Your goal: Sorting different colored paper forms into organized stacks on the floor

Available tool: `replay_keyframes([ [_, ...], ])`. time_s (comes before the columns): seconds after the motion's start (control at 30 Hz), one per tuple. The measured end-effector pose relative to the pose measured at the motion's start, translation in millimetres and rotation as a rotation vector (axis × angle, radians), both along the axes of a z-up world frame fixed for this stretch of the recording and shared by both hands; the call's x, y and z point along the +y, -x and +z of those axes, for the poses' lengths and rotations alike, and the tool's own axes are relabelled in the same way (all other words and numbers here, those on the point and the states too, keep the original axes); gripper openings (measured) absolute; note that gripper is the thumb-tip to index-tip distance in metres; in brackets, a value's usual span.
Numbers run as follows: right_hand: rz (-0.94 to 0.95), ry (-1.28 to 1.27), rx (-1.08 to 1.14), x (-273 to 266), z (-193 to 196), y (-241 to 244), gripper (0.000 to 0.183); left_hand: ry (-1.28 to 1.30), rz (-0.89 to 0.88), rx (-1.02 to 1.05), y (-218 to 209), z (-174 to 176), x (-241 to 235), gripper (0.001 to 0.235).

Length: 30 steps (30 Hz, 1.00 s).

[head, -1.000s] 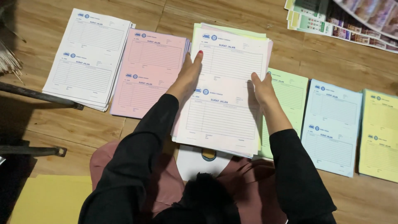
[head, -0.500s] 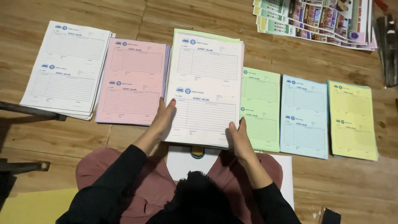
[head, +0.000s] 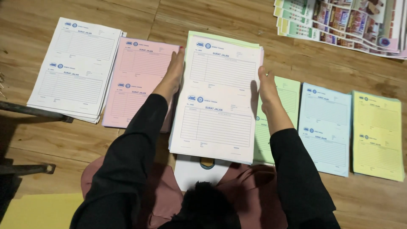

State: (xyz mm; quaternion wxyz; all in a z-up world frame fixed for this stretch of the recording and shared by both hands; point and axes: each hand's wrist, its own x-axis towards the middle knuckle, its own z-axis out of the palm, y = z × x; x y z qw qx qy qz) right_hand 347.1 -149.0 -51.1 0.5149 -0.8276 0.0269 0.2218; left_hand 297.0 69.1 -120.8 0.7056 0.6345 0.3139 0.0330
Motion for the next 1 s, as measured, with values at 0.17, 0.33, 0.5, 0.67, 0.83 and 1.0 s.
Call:
replay_keyframes([
  [0.17,0.006,0.035,0.044,15.0,-32.5,-31.9,0.076,-0.083,-0.128,0.121,-7.2,12.1,-7.6,0.082],
  [0.33,0.216,0.244,-0.400,24.0,-36.7,-79.6,0.071,-0.755,-0.400,-0.014,32.0,62.0,-48.0,0.094],
  [0.5,0.650,0.333,-0.871,67.5,-55.2,-130.9,0.047,-1.316,-0.982,-0.459,101.1,52.2,-116.5,0.116],
  [0.67,0.758,0.623,-0.476,79.0,-52.4,-114.3,0.050,-1.818,-0.802,-0.374,105.7,31.7,-125.2,0.125],
  [0.83,0.458,0.245,-0.818,39.7,-30.2,-63.7,0.062,-1.685,-0.750,-0.360,114.2,48.2,-113.5,0.111],
  [1.0,0.282,0.155,-0.490,-40.7,-15.1,43.2,0.058,-0.805,-0.510,-0.024,137.9,60.1,-70.7,0.092],
])
